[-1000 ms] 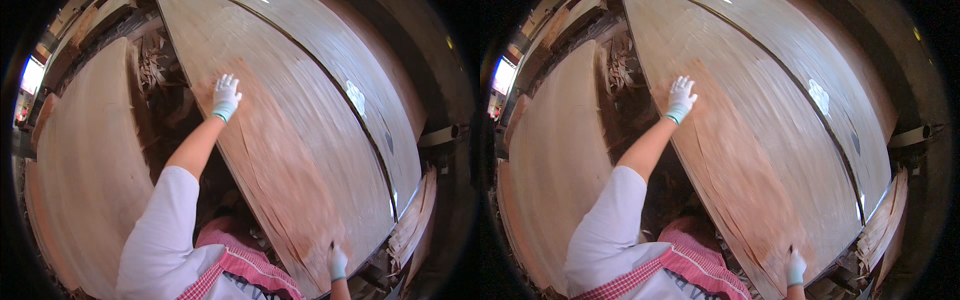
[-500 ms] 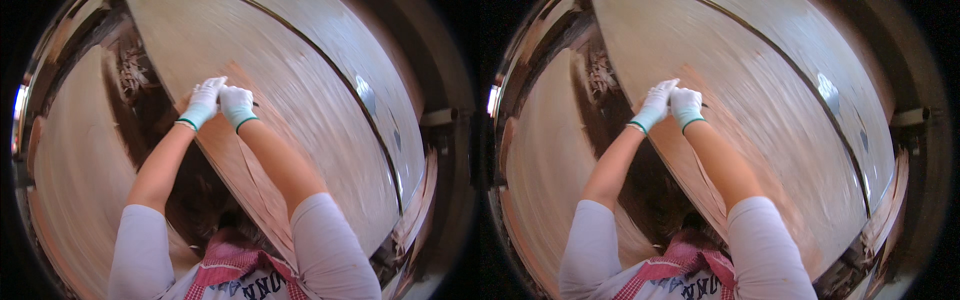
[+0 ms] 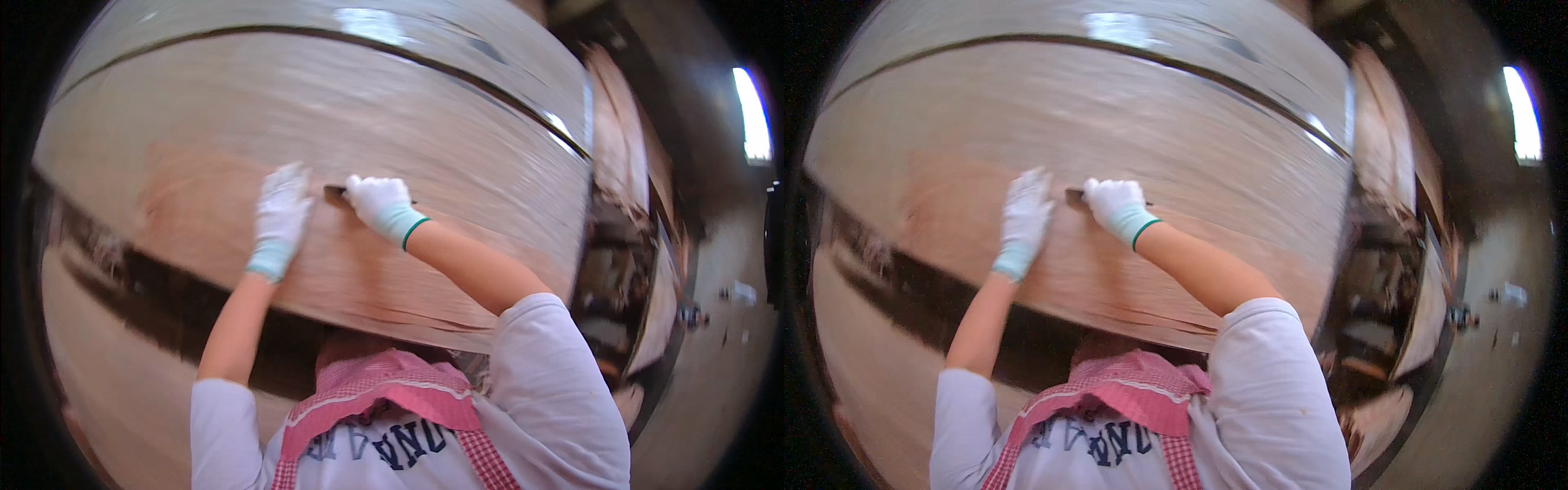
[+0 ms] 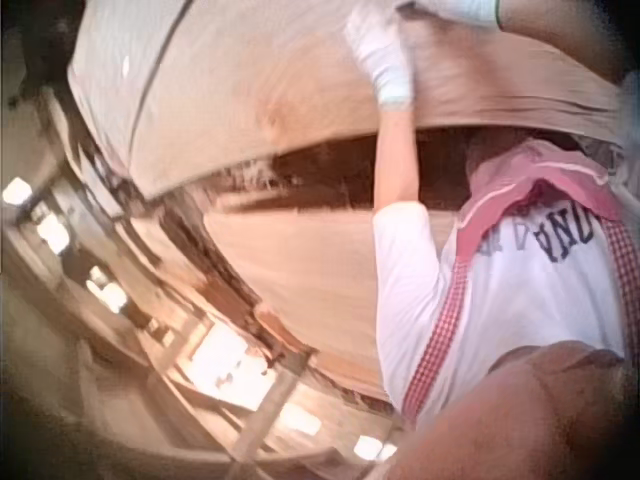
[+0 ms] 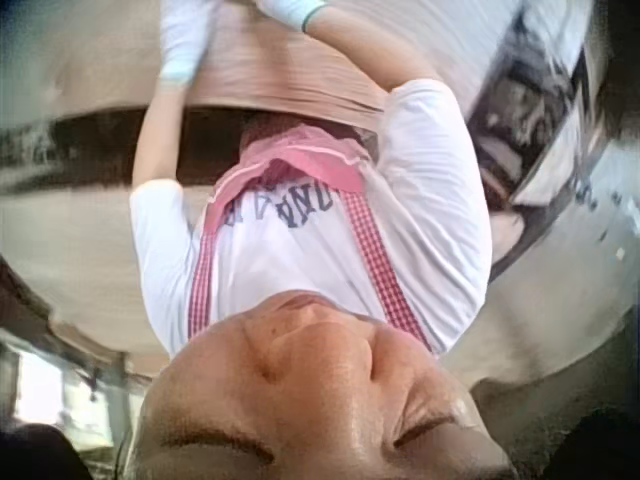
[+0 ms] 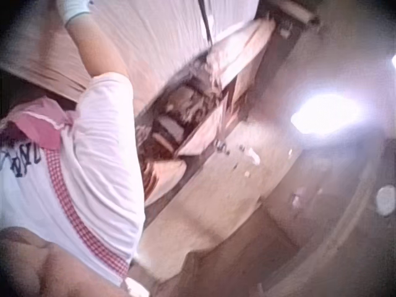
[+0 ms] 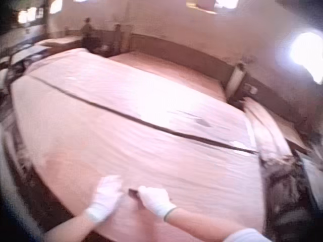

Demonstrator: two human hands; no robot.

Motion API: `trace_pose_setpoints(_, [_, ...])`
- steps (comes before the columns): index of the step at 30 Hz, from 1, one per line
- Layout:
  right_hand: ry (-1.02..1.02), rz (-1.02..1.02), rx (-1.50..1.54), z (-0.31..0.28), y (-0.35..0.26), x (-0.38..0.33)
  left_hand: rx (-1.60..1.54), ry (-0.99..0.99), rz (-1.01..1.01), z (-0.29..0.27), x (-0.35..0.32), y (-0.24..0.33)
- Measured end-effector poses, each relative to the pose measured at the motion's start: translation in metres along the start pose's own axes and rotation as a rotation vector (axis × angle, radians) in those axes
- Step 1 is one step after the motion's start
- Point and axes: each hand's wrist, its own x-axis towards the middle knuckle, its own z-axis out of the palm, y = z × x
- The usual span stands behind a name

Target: The person handles and organizes thin sheets of wood veneer on a large work surface, using a small blade to trim edges and applying adhesive tape to join or repair sections.

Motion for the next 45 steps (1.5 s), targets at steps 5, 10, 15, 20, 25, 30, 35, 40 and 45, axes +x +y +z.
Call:
trace_pose_setpoints(5, [0.030, 0.145, 0.112, 0.018, 0.092, -0.093, 0.461, -0.027, -0.103, 0.034, 0.011, 0.093])
trace_pose_setpoints(10, [-0.048, 0.185, 0.137, 0.025, 0.182, -0.157, 0.226, -0.052, 0.041, 0.083, 0.023, 0.187])
trace_pose_setpoints(15, [-0.034, 0.248, 0.130, 0.047, 0.369, -0.343, 0.236, -0.036, 0.063, 0.083, 0.014, 0.182])
trace_pose_setpoints(20, [-0.235, 0.706, -0.069, 0.080, 0.515, -0.529, 0.212, -0.008, 0.060, 0.085, 0.012, 0.183])
trace_pose_setpoints(25, [0.545, 0.692, 0.014, 0.079, 0.422, -0.469, 0.143, -0.014, -0.005, 0.070, 0.017, 0.200])
trace_pose_setpoints(30, [0.543, 0.077, 0.373, 0.047, 0.210, -0.288, 0.220, -0.019, 0.031, 0.075, 0.025, 0.192])
trace_pose_setpoints(35, [0.451, 0.057, 0.191, 0.079, 0.130, -0.229, 0.019, -0.108, 0.062, 0.033, 0.032, 0.164])
trace_pose_setpoints(40, [0.533, 0.013, 0.131, 0.086, 0.130, -0.229, 0.236, -0.314, -0.205, -0.013, 0.054, 0.093])
trace_pose_setpoints(45, [0.543, 0.045, 0.107, 0.087, 0.130, -0.229, 0.034, -0.540, -0.268, -0.023, 0.091, 0.076])
